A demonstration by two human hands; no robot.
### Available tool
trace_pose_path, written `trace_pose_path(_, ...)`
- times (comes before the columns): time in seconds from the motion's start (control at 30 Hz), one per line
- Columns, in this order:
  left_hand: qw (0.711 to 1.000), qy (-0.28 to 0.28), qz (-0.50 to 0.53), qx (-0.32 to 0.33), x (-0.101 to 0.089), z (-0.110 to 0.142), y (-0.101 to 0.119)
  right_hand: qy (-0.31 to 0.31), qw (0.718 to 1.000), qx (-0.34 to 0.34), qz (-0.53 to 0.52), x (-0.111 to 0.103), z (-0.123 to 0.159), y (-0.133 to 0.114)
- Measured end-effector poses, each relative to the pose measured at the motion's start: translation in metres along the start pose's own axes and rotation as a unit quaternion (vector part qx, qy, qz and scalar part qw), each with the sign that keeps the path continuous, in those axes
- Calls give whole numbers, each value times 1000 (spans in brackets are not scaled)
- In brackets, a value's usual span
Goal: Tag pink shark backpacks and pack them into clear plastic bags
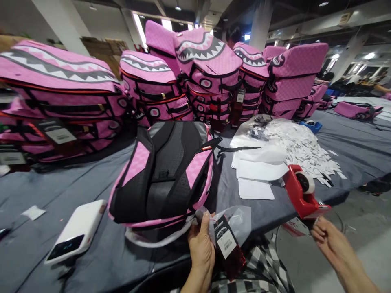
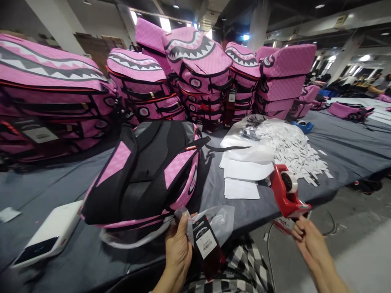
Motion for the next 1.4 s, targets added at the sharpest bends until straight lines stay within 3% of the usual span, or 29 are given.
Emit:
trace_pose_path(0.07,1000,2,3,0,1,4,-1,-112,990,71,-52,67,27,21)
trace_pose_path(0.17,1000,-11,10,23,7,9,1,-357,924,125,-46,175,71,20)
trace_pose_path(0.23,998,-16,21,53,11,7,4,-479,876,58,12,231,85,-2)
trace_pose_path(0.3,995,-7,32,91,10,4,10,-551,830,-48,71,277,86,-23)
trace_pose_path(0.37,991,-8,36,125,11,2,15,-584,791,-143,111,311,82,-34)
trace_pose_path(0.43,989,-27,34,144,13,3,19,-580,771,-211,156,331,74,-33)
trace_pose_path(0.6,989,-52,49,132,15,4,17,-534,762,-278,240,341,56,-15)
trace_pose_path(0.73,990,-54,56,116,13,4,17,-546,755,-260,253,341,55,-11)
trace_pose_path(0.9,986,-107,71,105,19,10,23,-554,755,-238,256,342,57,-8)
trace_pose_path(1.07,997,-12,72,25,9,6,10,-598,743,-218,209,336,62,-10)
trace_pose_path(1.27,993,-17,116,25,11,3,14,-635,746,-118,164,344,66,4)
trace_pose_path(1.4,994,3,103,41,4,2,17,-637,751,-100,140,356,69,14)
Point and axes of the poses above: each hand's wrist, its own z-axis away from the middle knuckle, its own x-axis out of the palm, y = z × x, the point moved 8 cm from there along -z, towards the middle knuckle, and after that the axes turned 11 degrees about -z, right-handed, at the moved point
